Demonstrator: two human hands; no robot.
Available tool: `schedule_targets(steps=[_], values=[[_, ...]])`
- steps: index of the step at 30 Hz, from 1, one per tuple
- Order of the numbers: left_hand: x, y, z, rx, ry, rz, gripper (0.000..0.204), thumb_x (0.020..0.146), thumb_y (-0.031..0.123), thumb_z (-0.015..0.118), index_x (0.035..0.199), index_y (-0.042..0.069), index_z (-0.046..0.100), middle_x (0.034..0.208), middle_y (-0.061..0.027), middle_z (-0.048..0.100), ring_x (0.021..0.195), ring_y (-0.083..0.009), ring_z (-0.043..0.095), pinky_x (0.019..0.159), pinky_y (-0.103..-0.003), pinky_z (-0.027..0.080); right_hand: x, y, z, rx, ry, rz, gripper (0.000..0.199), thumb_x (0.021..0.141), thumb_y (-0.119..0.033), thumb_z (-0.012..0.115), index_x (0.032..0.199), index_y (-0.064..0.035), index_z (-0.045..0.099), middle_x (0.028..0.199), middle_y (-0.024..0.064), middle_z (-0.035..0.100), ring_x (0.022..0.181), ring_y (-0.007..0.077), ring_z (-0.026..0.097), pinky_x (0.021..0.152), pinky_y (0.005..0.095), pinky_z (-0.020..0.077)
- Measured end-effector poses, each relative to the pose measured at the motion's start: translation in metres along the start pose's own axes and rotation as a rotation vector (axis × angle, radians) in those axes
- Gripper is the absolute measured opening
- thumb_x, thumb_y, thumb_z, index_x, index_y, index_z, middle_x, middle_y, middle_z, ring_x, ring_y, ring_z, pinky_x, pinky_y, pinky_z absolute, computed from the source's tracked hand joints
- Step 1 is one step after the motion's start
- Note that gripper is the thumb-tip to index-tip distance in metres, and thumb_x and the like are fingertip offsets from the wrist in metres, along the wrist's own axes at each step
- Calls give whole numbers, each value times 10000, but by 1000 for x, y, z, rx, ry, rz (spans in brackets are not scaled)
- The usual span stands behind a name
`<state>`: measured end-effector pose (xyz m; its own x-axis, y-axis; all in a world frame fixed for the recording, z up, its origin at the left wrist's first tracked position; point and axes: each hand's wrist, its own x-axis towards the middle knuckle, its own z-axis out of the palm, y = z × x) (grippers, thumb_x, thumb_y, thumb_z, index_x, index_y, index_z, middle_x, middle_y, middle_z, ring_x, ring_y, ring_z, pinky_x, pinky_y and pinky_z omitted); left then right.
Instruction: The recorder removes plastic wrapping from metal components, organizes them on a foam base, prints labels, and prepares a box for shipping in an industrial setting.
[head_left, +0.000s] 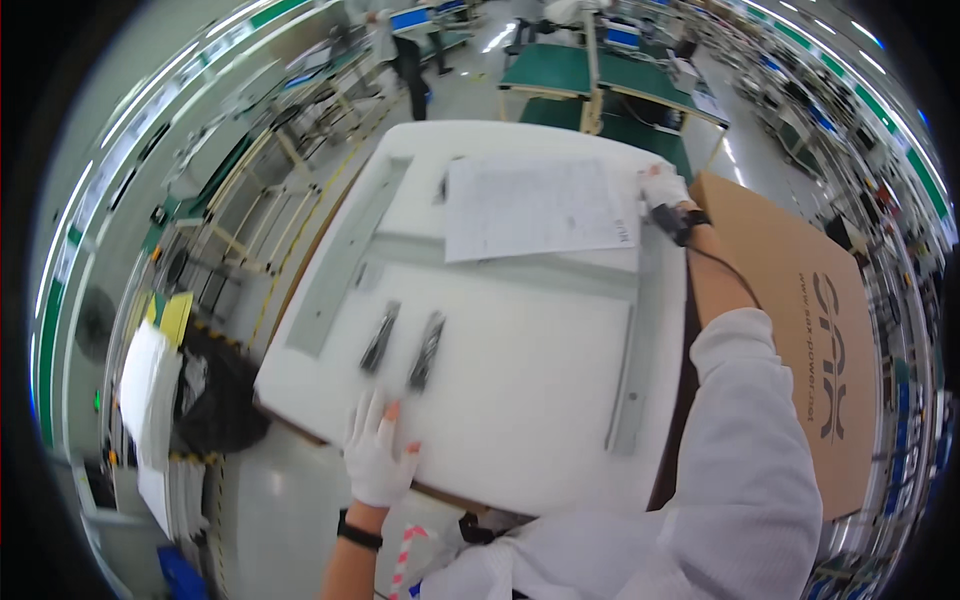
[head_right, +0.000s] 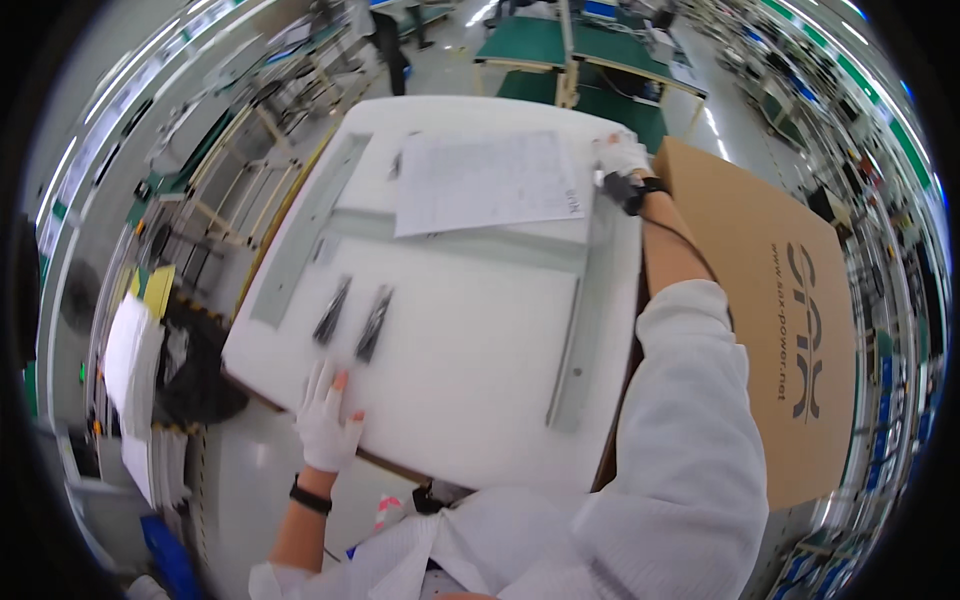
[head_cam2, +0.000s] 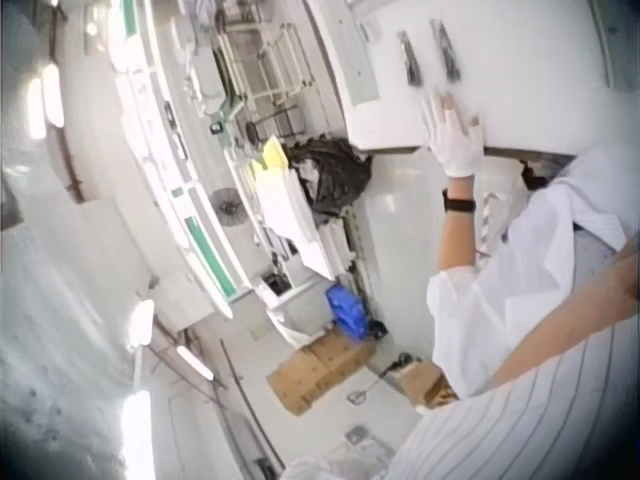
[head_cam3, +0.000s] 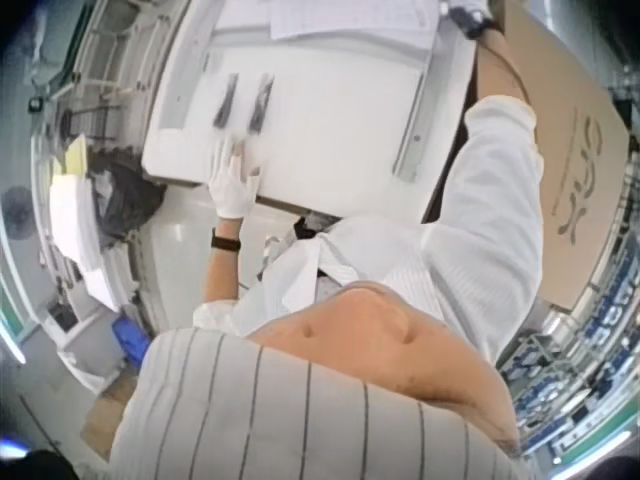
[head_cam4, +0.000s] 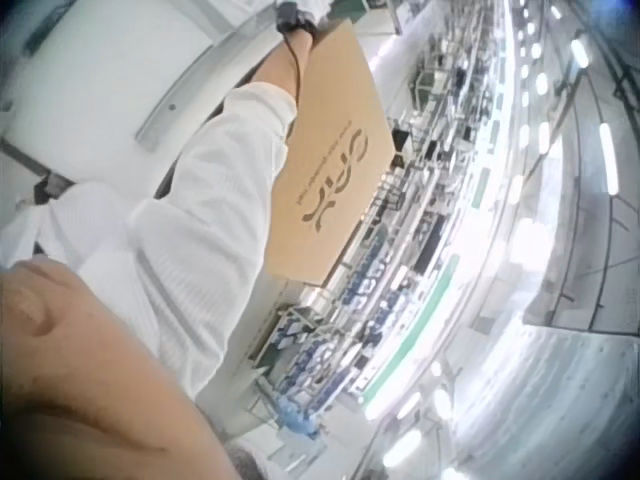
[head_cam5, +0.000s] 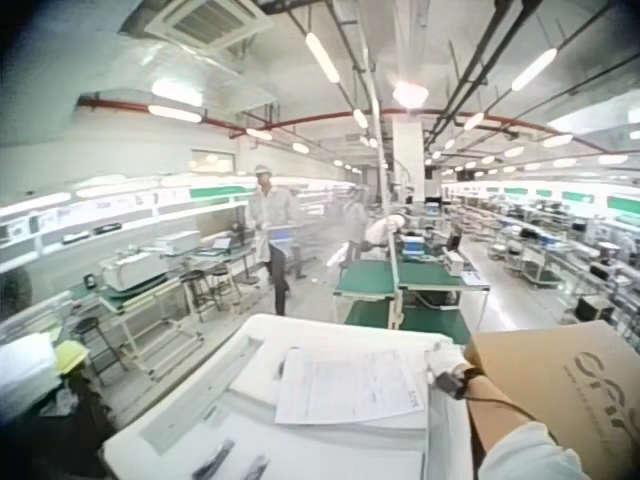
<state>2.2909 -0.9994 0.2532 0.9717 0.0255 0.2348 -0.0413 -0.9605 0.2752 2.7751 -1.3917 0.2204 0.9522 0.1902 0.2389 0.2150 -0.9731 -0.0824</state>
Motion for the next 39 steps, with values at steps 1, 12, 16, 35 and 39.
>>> schedule_targets(steps=[1,12,16,35,39], values=[[12,2,3,-39,29,46,633,652,189,706,1228,9,515,1314,-257,457,1221,-445,412,1037,-499,324,17,45,8,193,-9,190,401,886,-429,452,863,-66,620,1016,208,605,948,380,601,809,445,497],[1,-201,-33,81,272,-25,626,754,162,664,1321,6,450,1339,-208,461,1270,-392,392,1069,-422,311,-118,-20,-49,-379,-215,-95,631,902,-462,433,1313,17,427,1315,223,472,1122,332,531,1008,419,370],[6,-247,-26,1,181,228,683,774,345,671,1303,-31,459,1341,-239,447,1272,-418,382,1072,-504,274,-195,-116,-31,287,-302,-17,703,915,-443,442,1328,119,354,1278,287,470,1242,406,395,1080,444,262],[81,-464,-69,-639,7,137,454,752,-45,592,1201,19,576,1186,-122,593,1115,-282,564,913,-370,472,-236,-317,-39,-203,-63,265,696,931,-372,426,1406,92,218,1455,267,258,1371,404,205,1129,465,157],[164,-539,-54,-704,-82,54,296,900,124,543,1172,23,605,1152,-117,620,1090,-238,578,907,-340,461,-216,-309,-16,-326,3,289,521,941,-327,403,1298,52,420,1399,292,337,1318,419,304,1104,476,229]])
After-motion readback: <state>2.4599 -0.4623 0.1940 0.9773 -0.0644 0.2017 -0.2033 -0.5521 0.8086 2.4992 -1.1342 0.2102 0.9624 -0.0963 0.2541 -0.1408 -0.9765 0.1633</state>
